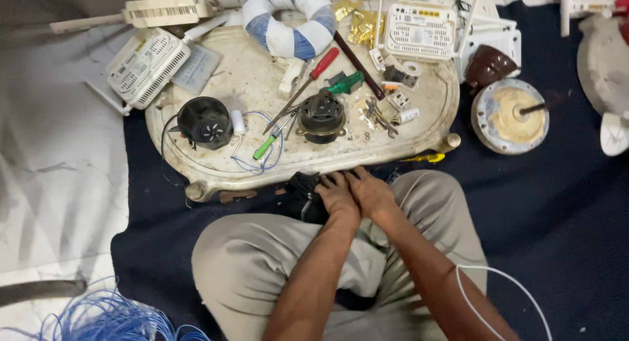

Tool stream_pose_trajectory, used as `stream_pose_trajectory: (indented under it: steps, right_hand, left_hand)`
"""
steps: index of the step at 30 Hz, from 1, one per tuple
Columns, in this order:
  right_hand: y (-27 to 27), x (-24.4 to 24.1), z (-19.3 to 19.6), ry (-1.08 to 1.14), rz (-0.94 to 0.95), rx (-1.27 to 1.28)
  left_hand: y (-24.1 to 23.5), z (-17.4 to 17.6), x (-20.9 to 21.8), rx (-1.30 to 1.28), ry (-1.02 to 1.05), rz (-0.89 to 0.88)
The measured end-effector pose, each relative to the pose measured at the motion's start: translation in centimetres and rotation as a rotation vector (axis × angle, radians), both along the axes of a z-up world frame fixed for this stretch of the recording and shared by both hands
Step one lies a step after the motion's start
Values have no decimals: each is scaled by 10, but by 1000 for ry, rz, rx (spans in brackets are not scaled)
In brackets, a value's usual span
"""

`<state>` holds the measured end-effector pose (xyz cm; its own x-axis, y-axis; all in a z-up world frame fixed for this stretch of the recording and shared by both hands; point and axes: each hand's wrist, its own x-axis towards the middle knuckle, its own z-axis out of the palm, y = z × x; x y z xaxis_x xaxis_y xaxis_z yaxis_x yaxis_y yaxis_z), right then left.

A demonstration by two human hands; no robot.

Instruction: The person sits on the floor and works at a low table, handling a small motor, wires, and electrical components. They wipe the motor with a cloth, move items aside, and use a screwdriver and pliers to manipulate wires and parts.

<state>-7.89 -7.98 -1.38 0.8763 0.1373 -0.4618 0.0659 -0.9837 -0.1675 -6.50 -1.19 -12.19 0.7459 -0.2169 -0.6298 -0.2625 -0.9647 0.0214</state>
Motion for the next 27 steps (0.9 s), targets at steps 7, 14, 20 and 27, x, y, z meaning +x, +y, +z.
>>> stream_pose_trajectory:
  steps: [7,14,20,27]
  right_hand:
    - [-7,-3,-34,-229,35,291]
    - [13,-32,-25,-283,-201,304]
    - [-70,-38,12,-319,-206,418]
    - [-140,-35,15,27,-548,241]
  left_hand:
    - [4,-10,8,-41,44,-3]
    - [66,48,24,-500,-81,-70]
    - [83,78,52,-545,11,-14]
    - [79,112,56,-427,34,-51]
